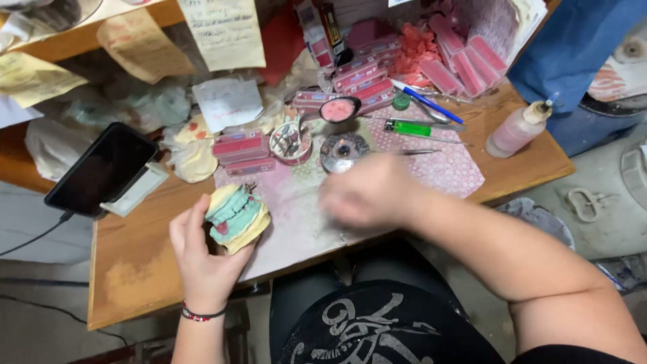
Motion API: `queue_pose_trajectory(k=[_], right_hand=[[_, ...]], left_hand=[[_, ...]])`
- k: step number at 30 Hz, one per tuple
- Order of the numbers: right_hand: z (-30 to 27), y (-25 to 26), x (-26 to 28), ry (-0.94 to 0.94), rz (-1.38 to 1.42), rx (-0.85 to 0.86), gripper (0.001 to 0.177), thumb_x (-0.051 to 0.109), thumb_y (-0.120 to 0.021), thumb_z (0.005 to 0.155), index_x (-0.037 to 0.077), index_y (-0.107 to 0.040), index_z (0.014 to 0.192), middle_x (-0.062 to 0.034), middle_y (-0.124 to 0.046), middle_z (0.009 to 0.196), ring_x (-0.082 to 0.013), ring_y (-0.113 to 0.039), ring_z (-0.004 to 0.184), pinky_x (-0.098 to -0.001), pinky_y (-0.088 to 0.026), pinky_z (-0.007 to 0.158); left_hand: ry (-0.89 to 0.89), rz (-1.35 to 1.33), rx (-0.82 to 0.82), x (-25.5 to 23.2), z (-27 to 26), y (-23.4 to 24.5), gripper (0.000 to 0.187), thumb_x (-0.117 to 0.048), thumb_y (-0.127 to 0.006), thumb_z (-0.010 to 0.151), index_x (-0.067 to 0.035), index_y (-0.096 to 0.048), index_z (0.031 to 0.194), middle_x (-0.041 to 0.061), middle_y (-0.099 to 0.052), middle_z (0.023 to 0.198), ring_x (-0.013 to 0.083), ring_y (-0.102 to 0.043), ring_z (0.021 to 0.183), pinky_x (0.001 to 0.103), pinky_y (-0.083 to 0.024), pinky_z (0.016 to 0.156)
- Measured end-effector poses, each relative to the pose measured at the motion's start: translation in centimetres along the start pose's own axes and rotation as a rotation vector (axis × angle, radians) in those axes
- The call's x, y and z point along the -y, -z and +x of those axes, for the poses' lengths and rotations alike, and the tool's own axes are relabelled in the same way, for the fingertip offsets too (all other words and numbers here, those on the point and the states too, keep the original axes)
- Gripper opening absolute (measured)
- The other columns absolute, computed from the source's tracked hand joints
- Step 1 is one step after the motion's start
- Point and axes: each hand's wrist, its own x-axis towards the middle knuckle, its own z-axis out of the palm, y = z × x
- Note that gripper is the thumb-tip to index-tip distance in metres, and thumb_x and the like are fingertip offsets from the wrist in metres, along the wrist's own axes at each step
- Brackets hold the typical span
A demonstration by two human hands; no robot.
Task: The person organizes dental material packets on a desk, placing them into groups and checking them against a small piece of paper.
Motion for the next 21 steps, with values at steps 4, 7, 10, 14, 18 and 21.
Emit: queue_pose_trajectory(k=[4,7,10,14,18,21], right_hand=[[3.2,5.9,-8.6,-0.814,-0.345,0.144,0.026,0.045,-0.065,0.102,0.022,-0.074,0.106,-0.0043,-0.078,0.099,-0.0344,-0.072,0.093,-0.0590,-0.054,0.068],[1.3,3.3,-19.9,-0.705,-0.564,0.154,0.029,0.029,-0.075,0.088,0.025,-0.081,0.116,-0.0211,-0.072,0.103,-0.0496,-0.060,0.097,-0.0599,-0.049,0.078],[-0.7,-0.4,-27.0,-0.302,-0.520,-0.091,0.043,0.018,-0.085,0.073,0.017,-0.084,0.116,-0.0165,-0.064,0.099,-0.0426,-0.062,0.085,-0.0516,-0.054,0.074],[-1.0,-1.9,-28.7,-0.194,-0.628,-0.035,0.043,0.014,-0.074,0.078,0.023,-0.086,0.119,-0.0134,-0.064,0.083,-0.0389,-0.059,0.081,-0.0465,-0.049,0.062],[1.4,-1.7,-26.0,-0.693,-0.250,-0.052,0.013,0.021,-0.071,0.095,0.011,-0.072,0.102,-0.0209,-0.061,0.090,-0.0409,-0.059,0.081,-0.0517,-0.044,0.065],[0.1,-2.5,-27.7,-0.665,-0.331,-0.060,0.008,0.015,-0.075,0.088,0.009,-0.073,0.093,-0.0095,-0.062,0.078,-0.0319,-0.059,0.078,-0.0439,-0.043,0.061]], left_hand=[[-0.041,0.013,-0.032,0.7,-0.1,-1.2,0.091,-0.015,-0.089,0.070,-0.003,-0.049,0.150,0.023,-0.048,0.134,0.0363,-0.053,0.129,0.046,-0.046,0.112],[0.015,0.019,-0.015,0.4,-0.1,-1.3,0.088,-0.016,-0.086,0.071,-0.004,-0.047,0.149,0.023,-0.046,0.137,0.0380,-0.050,0.131,0.048,-0.045,0.112],[-0.029,0.033,-0.055,-0.1,-0.1,-1.4,0.087,-0.020,-0.091,0.076,-0.005,-0.043,0.147,0.025,-0.046,0.136,0.0395,-0.052,0.130,0.049,-0.047,0.112],[-0.038,0.037,-0.074,-0.4,-0.2,-1.2,0.085,-0.016,-0.091,0.076,-0.004,-0.040,0.143,0.024,-0.047,0.141,0.0397,-0.053,0.135,0.050,-0.047,0.115],[0.015,0.014,0.001,-0.1,-0.6,-1.1,0.088,-0.019,-0.087,0.077,-0.008,-0.035,0.147,0.025,-0.045,0.153,0.0424,-0.051,0.142,0.052,-0.050,0.110],[0.033,0.019,-0.005,-0.3,-0.6,-1.2,0.090,-0.022,-0.089,0.076,-0.008,-0.037,0.147,0.024,-0.047,0.153,0.0407,-0.051,0.143,0.051,-0.048,0.113]])
